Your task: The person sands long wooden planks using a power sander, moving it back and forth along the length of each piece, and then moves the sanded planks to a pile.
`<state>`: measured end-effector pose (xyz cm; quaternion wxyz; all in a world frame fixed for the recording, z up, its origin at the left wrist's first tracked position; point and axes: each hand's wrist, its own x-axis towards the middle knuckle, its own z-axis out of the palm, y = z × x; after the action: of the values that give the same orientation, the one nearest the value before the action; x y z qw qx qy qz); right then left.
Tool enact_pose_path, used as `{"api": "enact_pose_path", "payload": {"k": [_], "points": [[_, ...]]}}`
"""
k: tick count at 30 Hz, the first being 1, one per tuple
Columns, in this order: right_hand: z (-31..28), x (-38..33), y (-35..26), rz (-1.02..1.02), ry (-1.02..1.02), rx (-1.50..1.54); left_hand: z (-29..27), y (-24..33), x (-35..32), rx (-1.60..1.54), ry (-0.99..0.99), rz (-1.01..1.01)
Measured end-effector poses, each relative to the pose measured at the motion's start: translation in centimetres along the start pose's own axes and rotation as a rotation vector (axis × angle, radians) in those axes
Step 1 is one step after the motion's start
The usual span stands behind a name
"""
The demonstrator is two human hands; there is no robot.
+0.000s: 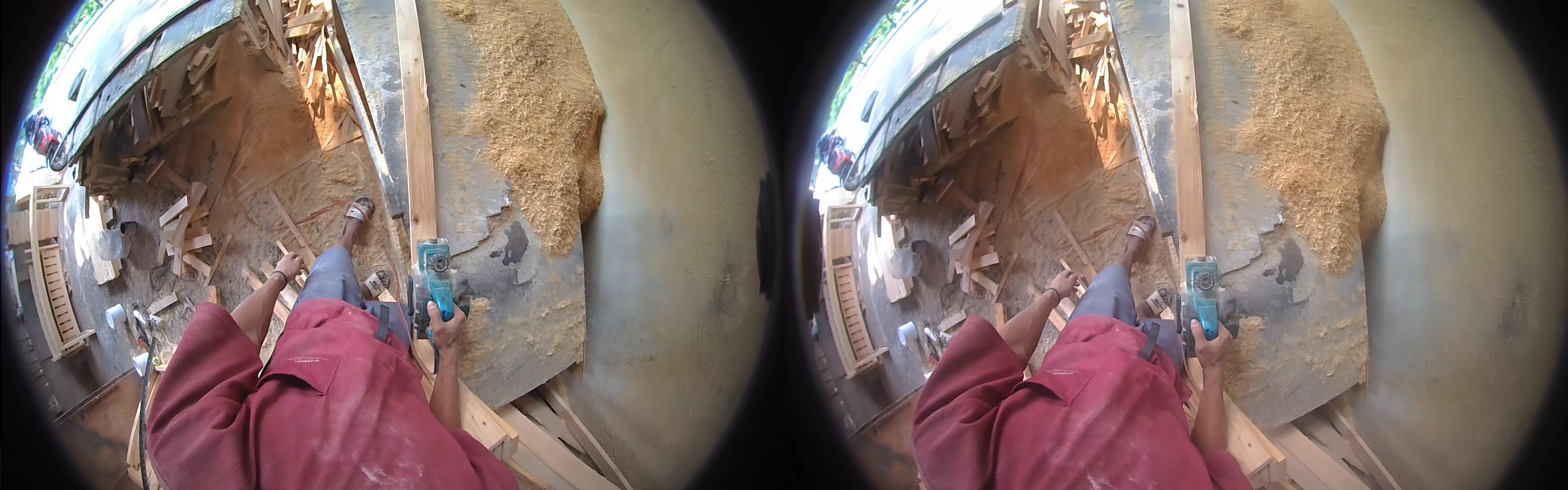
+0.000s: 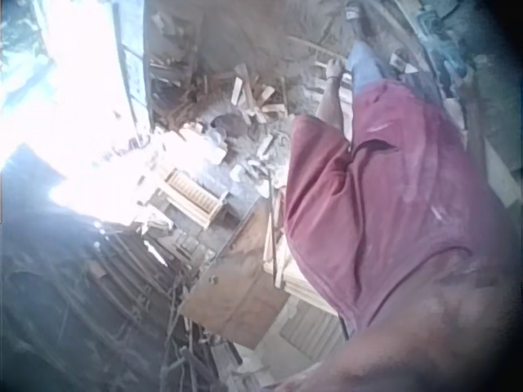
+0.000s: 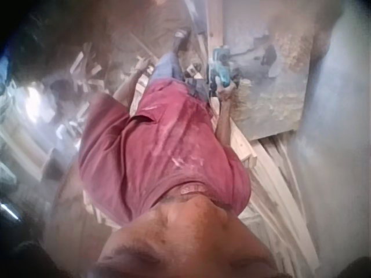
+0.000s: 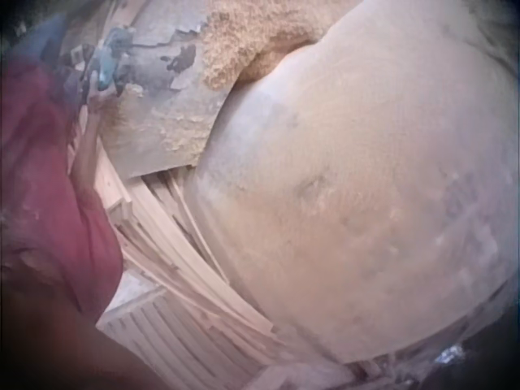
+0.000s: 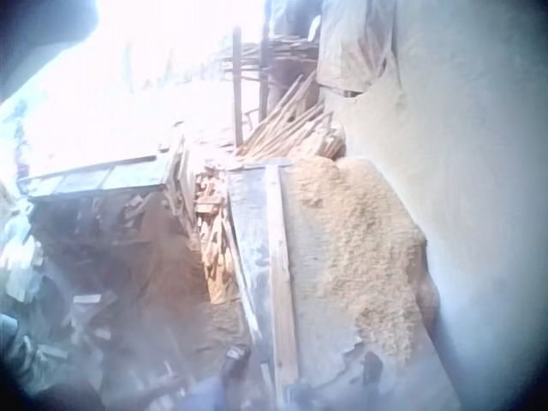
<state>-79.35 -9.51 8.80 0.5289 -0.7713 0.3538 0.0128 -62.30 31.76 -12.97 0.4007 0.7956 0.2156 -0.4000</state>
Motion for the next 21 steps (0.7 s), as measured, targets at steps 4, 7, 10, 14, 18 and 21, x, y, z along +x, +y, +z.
{"api": "enact_pose_path", "payload": {"k": [4,7,10,14,18,21], "points": [[-0.2,1.5,-2.1,-0.044,-0.062,-0.060,-1.4,-4.5,-1.6,0.073,-0.004,-0.104],[0.2,2.6,-3.8,-0.066,-0.050,-0.092,-0.8,-6.9,-3.2,0.088,-0.004,-0.183],[0.8,4.0,-3.2,-0.103,-0.026,-0.073,-0.3,-7.5,-4.1,0.236,0.031,-0.090],[1.3,5.2,-5.3,-0.101,-0.020,-0.099,0.3,-8.4,-3.3,0.308,0.046,0.006],[1.9,7.3,-5.8,-0.056,-0.035,-0.088,0.3,-7.6,-0.4,0.320,0.059,0.014],[2.8,9.3,-6.7,-0.019,-0.046,-0.081,-0.6,-1.4,-2.4,0.208,0.049,-0.011]]}}
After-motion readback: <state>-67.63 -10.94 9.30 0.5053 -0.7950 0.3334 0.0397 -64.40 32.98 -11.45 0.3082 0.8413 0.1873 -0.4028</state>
